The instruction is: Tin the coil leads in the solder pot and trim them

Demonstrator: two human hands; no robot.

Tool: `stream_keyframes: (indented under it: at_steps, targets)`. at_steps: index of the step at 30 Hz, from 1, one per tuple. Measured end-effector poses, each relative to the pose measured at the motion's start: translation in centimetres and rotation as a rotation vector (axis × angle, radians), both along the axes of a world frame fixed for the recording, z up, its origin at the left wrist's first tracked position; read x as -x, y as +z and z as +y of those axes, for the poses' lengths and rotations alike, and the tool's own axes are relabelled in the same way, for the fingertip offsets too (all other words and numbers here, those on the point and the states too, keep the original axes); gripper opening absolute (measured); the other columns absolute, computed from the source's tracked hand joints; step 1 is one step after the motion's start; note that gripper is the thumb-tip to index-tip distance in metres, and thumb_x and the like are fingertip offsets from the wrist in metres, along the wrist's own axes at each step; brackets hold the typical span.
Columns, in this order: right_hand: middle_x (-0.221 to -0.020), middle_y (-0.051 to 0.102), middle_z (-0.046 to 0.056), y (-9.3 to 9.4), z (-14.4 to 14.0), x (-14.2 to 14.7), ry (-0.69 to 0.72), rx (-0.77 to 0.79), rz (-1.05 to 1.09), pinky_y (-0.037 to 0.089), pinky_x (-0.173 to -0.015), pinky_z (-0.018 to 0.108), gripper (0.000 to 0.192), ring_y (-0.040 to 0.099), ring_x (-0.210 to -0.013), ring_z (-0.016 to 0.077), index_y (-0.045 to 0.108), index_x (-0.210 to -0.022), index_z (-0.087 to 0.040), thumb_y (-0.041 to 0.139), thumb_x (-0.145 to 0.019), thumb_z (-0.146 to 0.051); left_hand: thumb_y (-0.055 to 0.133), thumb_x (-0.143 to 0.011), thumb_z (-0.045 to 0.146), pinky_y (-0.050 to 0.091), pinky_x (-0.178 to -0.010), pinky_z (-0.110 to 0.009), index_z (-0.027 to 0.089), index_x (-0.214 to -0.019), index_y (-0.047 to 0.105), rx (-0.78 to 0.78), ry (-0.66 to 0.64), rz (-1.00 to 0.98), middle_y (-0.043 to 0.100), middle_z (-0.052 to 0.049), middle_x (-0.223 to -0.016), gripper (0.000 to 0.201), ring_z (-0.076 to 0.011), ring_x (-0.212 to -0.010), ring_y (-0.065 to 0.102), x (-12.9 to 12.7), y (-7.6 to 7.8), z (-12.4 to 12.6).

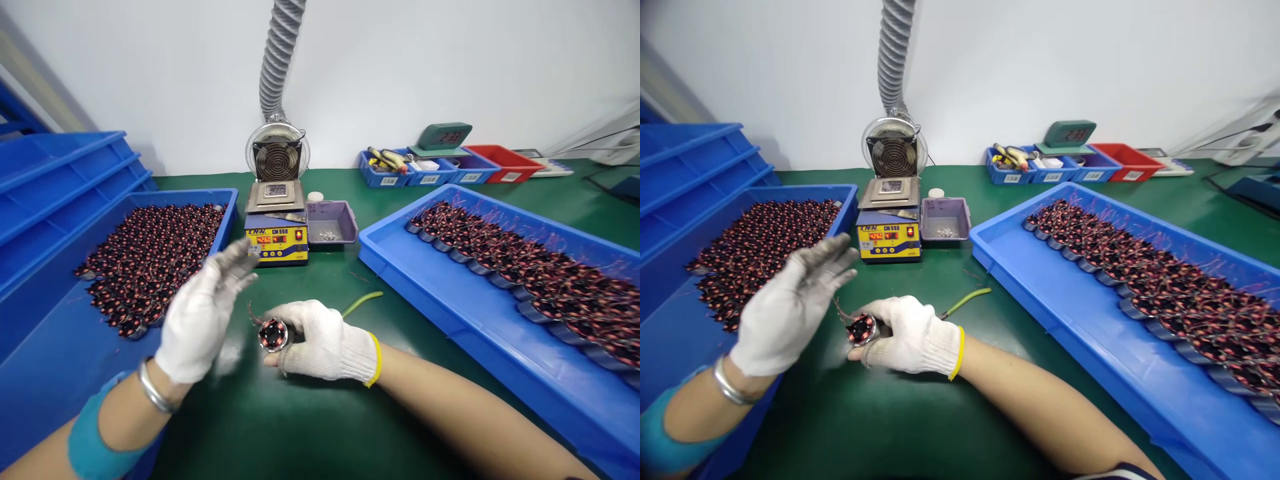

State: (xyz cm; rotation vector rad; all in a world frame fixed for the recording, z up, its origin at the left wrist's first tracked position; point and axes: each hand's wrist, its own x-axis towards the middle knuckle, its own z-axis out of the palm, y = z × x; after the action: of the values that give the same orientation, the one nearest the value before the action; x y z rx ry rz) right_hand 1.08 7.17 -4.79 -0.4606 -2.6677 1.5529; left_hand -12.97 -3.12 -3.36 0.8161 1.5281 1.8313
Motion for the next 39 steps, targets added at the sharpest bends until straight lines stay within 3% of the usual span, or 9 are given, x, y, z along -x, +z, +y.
stream_keyframes:
  at_steps: [3,6,8,11,15,22,28,33,39]
  targets:
    - [-0.085,0.067,0.0,0.0,0.2,-0.1,0.008,0.054,0.014,0.041,-0.059,0.02,0.049,0.059,-0.072,0.0135,0.065,-0.109,-0.02,0.074,-0.065,-0.037,0.043,-0.088,0.047,0.055,-0.071,-0.029,0.024,-0.102,0.064,-0.009,0.114,-0.028,0.068,-0.005,-0.111,0.034,-0.0181,-0.09,0.066,1.9,0.9,-0.1]
    - [-0.079,0.065,-0.001,0.3,0.4,-0.1,-0.007,0.099,0.033,0.04,-0.057,0.019,0.044,0.056,-0.066,0.0115,0.066,-0.106,-0.017,0.073,-0.065,-0.033,0.064,-0.074,0.043,0.046,-0.043,-0.023,0.02,-0.099,0.067,0.281,-0.16,0.095,0.068,-0.002,-0.067,0.034,-0.0141,-0.051,0.06,2.6,1.2,-0.5]
    - [-0.07,0.062,-0.002,0.6,0.6,-0.1,-0.014,0.081,0.005,0.036,-0.051,0.019,0.033,0.051,-0.059,0.0096,0.067,-0.093,-0.015,0.073,-0.065,-0.032,0.075,-0.061,0.033,0.04,-0.038,-0.022,0.018,-0.094,0.069,0.473,-0.314,0.138,0.064,0.0,-0.056,0.036,-0.013,-0.042,0.054,2.0,1.0,-0.6]
    - [-0.063,0.059,-0.003,0.7,0.8,-0.1,0.001,0.121,-0.038,0.033,-0.048,0.018,0.022,0.048,-0.055,0.0085,0.062,-0.078,-0.014,0.071,-0.067,-0.03,0.078,-0.058,0.03,0.04,-0.036,-0.022,0.017,-0.075,0.069,0.537,-0.281,0.079,0.062,-0.001,-0.052,0.023,-0.0131,-0.04,0.054,0.1,0.7,-0.6]
    - [-0.065,0.059,-0.003,0.2,0.9,-0.1,0.017,0.275,-0.026,0.036,-0.049,0.018,0.021,0.048,-0.057,0.0084,0.06,-0.081,-0.014,0.069,-0.069,-0.029,0.077,-0.062,0.033,0.044,-0.039,-0.021,0.015,-0.069,0.066,0.378,-0.075,-0.073,0.062,-0.001,-0.052,0.022,-0.0116,-0.041,0.055,-1.0,1.0,-0.3]
    - [-0.075,0.062,-0.001,-0.8,0.8,0.0,0.036,0.28,0.04,0.041,-0.056,0.019,0.04,0.054,-0.064,0.0106,0.064,-0.103,-0.014,0.072,-0.067,-0.03,0.069,-0.075,0.025,0.048,-0.052,-0.015,0.024,-0.072,0.064,-0.15,0.371,-0.234,0.065,0.006,-0.075,0.005,-0.0068,-0.065,0.061,1.6,2.2,0.1]
    - [-0.105,0.063,0.005,-0.2,1.7,-0.1,-0.107,0.168,0.236,0.047,-0.08,0.028,0.053,0.06,-0.092,0.0178,0.06,-0.118,-0.017,0.07,-0.067,-0.025,0.061,-0.08,0.041,0.05,-0.056,-0.021,0.021,-0.085,0.06,0.027,0.184,-0.359,0.066,0.001,-0.085,0.02,-0.012,-0.07,0.064,0.0,-0.1,0.5]
    - [-0.091,0.064,0.002,1.9,6.4,1.2,-0.246,0.101,0.245,0.05,-0.071,0.027,0.057,0.06,-0.077,0.0145,0.053,-0.128,-0.018,0.064,-0.074,-0.031,0.063,-0.075,0.05,0.049,-0.057,-0.025,0.015,-0.097,0.059,0.296,-0.021,-0.197,0.068,-0.007,-0.089,0.042,-0.015,-0.07,0.064,-0.5,-1.7,0.7]
    - [-0.079,0.066,0.003,6.1,13.3,7.2,-0.485,-0.314,0.117,0.051,-0.069,0.029,0.041,0.062,-0.071,0.0162,0.066,-0.103,-0.017,0.069,-0.068,-0.038,0.057,-0.078,0.05,0.05,-0.068,-0.03,0.017,-0.103,0.06,0.382,-0.147,0.094,0.069,-0.006,-0.092,0.042,-0.0167,-0.075,0.064,-0.9,-1.9,0.6]
